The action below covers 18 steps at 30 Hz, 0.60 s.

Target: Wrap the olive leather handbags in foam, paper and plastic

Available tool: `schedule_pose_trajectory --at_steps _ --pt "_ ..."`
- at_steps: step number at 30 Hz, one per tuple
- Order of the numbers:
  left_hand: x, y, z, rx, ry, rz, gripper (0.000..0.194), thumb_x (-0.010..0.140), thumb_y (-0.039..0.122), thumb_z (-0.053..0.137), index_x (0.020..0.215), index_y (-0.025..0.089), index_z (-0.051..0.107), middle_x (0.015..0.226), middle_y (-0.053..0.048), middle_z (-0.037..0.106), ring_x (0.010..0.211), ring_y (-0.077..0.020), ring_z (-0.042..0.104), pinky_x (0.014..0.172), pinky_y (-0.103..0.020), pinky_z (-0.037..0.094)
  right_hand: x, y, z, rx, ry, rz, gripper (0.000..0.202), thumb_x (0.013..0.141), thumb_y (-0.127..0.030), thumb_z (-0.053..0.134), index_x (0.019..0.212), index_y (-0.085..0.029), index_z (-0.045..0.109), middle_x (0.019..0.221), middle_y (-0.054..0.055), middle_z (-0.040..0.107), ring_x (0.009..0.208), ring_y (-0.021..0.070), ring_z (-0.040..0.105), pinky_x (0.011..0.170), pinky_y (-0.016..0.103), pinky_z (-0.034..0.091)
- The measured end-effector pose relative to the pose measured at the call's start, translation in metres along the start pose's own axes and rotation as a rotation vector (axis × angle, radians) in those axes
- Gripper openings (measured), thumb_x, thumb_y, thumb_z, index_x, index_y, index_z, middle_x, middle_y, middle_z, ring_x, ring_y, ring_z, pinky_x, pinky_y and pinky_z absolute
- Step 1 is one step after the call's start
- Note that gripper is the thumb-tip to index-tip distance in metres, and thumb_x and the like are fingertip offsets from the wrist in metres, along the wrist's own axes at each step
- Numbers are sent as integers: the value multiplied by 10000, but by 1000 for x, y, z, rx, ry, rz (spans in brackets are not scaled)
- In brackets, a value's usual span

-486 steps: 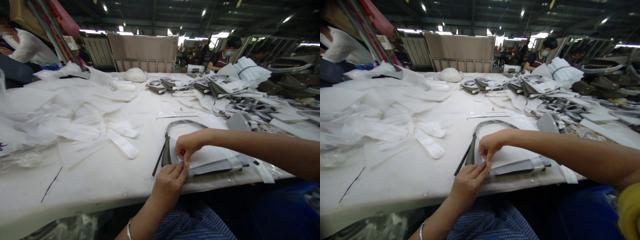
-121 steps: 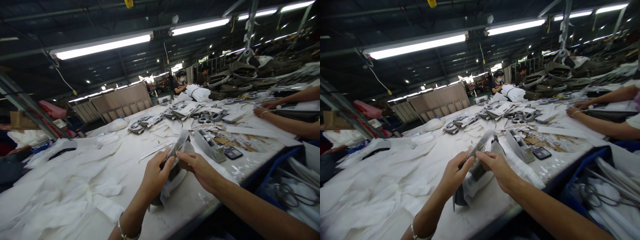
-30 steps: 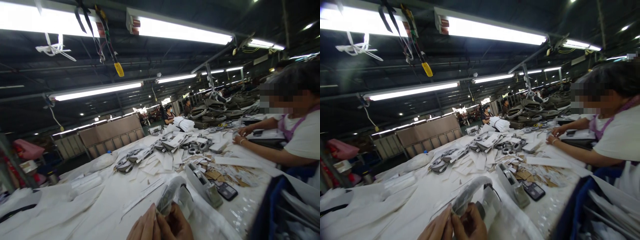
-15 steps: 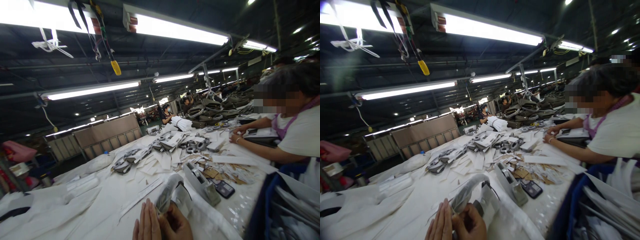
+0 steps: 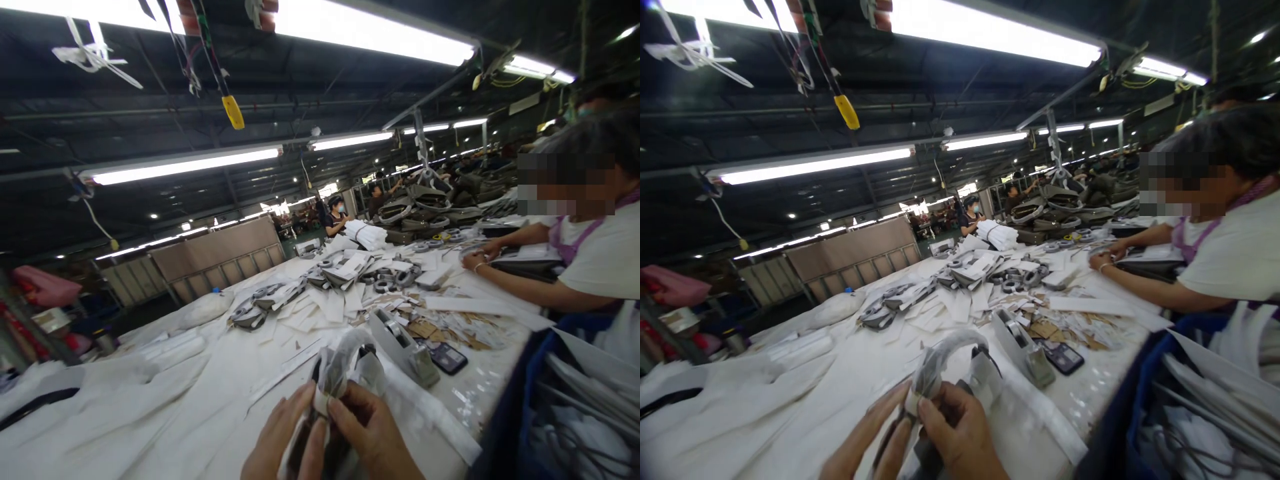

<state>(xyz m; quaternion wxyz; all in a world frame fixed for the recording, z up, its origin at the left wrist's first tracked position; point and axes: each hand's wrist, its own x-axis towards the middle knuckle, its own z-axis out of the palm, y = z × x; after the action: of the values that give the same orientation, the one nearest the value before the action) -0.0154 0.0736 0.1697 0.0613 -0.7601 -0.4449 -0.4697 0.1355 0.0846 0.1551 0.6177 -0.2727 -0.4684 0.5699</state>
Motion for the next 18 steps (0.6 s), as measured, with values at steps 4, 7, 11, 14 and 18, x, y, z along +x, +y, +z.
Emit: schedule_pose_trajectory --at_steps 4,7,11,14,18 --pt "19 5 -22 -195 -213 -272 356 840 470 649 1101 239 716 1127 -58 731 1082 -267 674 925 -372 573 -2 -26 -2 -151 -42 -100 251 851 -450 660 855 -224 770 1021 45 661 1002 214 590 955 335 446" --pt "27 8 -20 -318 -242 -439 411 812 518 662 1089 216 704 1135 -74 720 1110 -280 652 995 -416 523 0 -31 -1 -205 -35 -134 215 854 -414 664 813 -233 772 1064 42 651 1077 220 575 991 342 430" --pt "25 6 -13 -425 -271 -469 403 801 471 686 1079 179 684 1120 -99 712 1071 -276 662 962 -390 533 1 -34 -13 -343 -123 -183 222 892 -403 621 915 -254 784 998 34 689 1003 209 614 922 339 475" --pt "24 6 -12 -485 -248 -533 396 788 468 702 1040 163 684 1051 -99 727 1021 -267 679 926 -364 547 15 -34 -54 -540 -176 -204 281 932 -420 554 943 -255 781 929 27 738 904 206 661 870 349 500" --pt "25 8 -12 -562 -147 -692 461 755 512 724 1034 151 658 996 -89 734 987 -256 690 865 -327 563 55 -25 -152 -1033 295 -190 232 894 -389 585 925 -260 776 1073 39 741 1063 223 642 1005 365 434"
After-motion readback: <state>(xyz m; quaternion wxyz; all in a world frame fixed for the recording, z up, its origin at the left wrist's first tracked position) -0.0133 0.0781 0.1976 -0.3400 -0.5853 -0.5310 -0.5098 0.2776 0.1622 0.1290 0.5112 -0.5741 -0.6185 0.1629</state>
